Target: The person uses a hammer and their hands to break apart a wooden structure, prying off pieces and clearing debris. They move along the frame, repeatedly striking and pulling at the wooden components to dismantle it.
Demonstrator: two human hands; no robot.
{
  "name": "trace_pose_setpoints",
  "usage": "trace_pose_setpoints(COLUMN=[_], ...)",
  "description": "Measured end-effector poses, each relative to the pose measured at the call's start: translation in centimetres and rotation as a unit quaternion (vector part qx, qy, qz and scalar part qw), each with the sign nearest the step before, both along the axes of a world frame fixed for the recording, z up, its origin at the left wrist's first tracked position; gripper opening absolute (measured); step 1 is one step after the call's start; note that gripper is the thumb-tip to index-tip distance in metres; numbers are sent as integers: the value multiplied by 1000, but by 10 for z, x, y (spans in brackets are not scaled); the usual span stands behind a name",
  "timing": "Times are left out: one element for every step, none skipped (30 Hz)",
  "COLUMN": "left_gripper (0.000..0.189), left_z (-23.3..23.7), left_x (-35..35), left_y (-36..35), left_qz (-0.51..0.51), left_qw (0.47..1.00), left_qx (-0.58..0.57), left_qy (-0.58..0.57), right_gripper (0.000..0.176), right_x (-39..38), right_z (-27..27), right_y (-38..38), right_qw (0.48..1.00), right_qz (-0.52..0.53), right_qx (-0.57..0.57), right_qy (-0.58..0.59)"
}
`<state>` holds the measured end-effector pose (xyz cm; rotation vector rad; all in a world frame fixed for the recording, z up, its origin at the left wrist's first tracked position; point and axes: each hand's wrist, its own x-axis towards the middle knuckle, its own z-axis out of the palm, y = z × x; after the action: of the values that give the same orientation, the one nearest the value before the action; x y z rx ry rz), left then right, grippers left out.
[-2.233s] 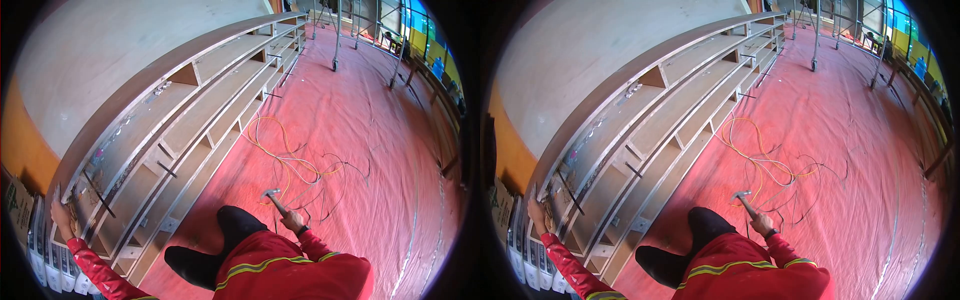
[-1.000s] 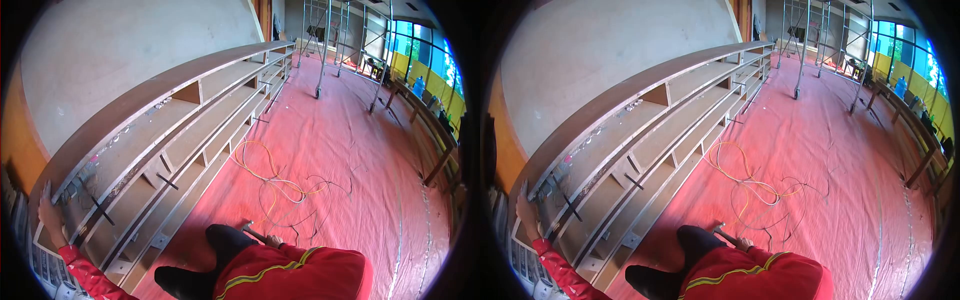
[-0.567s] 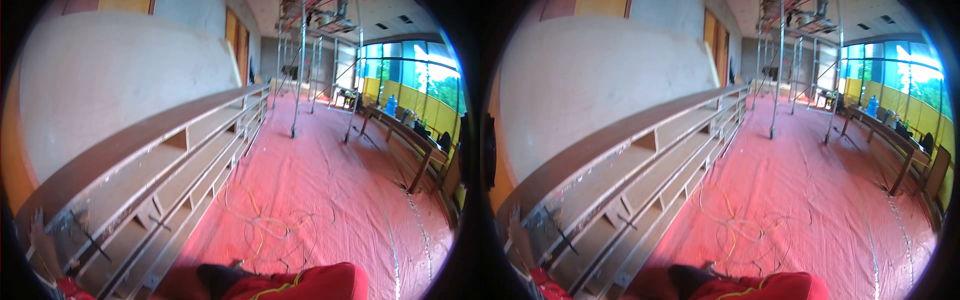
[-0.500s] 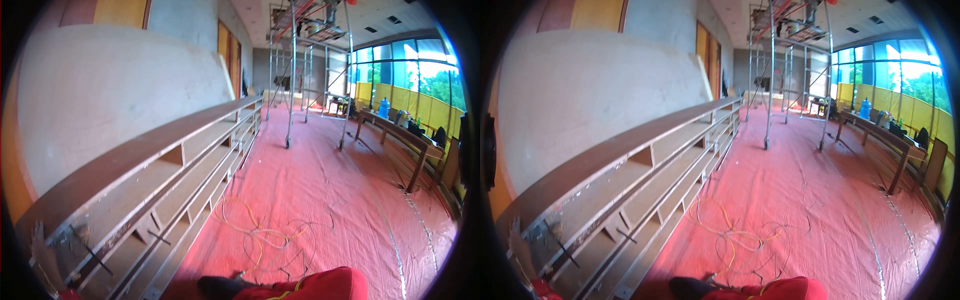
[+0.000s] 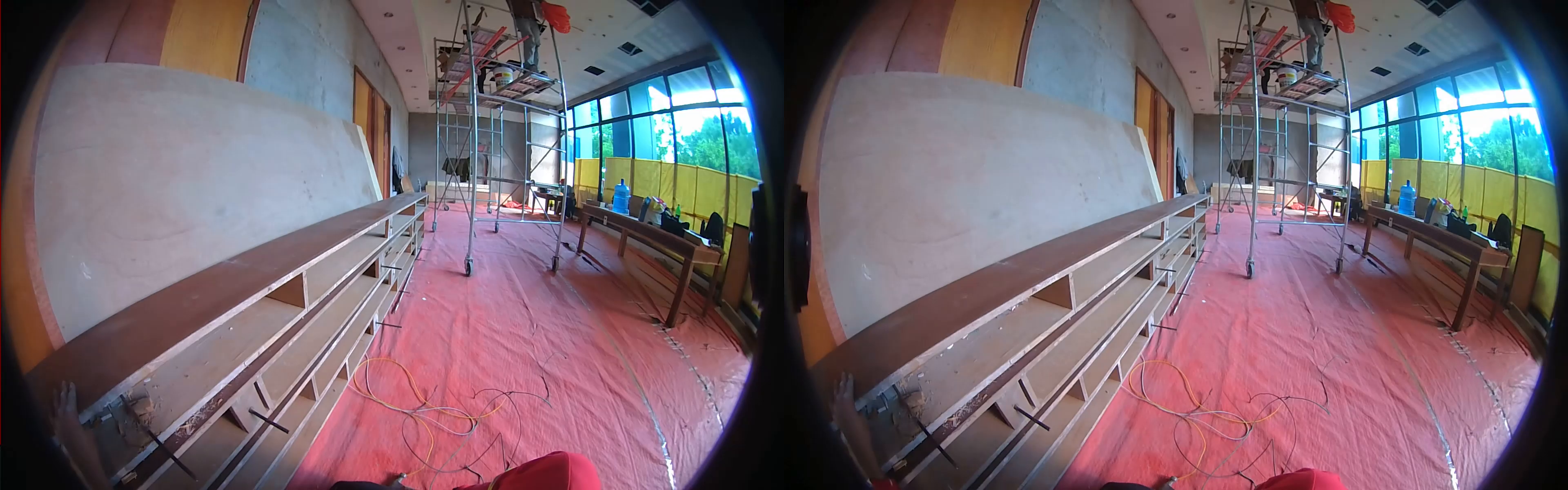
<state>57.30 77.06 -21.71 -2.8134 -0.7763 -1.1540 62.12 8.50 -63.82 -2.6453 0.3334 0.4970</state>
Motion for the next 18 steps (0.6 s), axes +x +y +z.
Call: trace_pose_setpoints(left_gripper=[66,66,66,66,64,63,61,61,60,59,59,59,59,59,59,59,60,60], left_z=[-1,-3,-4,-3,-1,1,2,1,-3,-2,-2,-2,0,0,-1,-3,-6,-9], left_x=[1,1,2,1,1,1,0,2,4,4,4,3,2,1,-1,-2,0,3], left_y=[2,6,10,9,6,2,-2,2,9,9,9,6,3,3,3,3,6,12], left_qz=[2,1,0,-1,5,12,19,16,14,12,15,19,23,12,0,-10,-8,-6], left_qw=[1000,1000,1000,1000,1000,1000,1000,1000,1000,1000,1000,1000,1000,1000,1000,1000,1000,999], left_qx=[0,5,11,17,14,10,7,10,13,16,17,18,19,21,23,25,28,32], left_qy=[-1,0,1,2,5,8,11,10,9,9,10,11,11,6,0,-6,-11,-15], right_gripper=[47,47,47,47,47,47,47,46,46,46,46,46,46,46,46,46,46,46], right_x=[1,3,4,5,5,7,8,8,9,10,11,12,13,14,15,16,18,18], right_z=[1,2,2,3,3,4,4,5,5,5,5,6,5,5,6,6,6,6], right_y=[-1,-1,-1,-1,-1,-1,-1,-1,-1,-2,-2,-2,-3,-3,-3,-3,-4,-5], right_qw=[1000,1000,1000,1000,1000,1000,1000,1000,1000,1000,1000,1000,1000,1000,1000,1000,1000,1000], right_qz=[0,-1,-1,-2,-2,-1,-1,-2,-2,-2,-4,-4,-4,-3,-3,-3,-3,-2], right_qx=[0,2,3,3,5,6,7,7,9,10,11,13,13,14,14,15,14,16], right_qy=[-1,0,-1,-2,-2,-2,-2,-2,-1,-2,0,0,-1,0,1,1,3,4])
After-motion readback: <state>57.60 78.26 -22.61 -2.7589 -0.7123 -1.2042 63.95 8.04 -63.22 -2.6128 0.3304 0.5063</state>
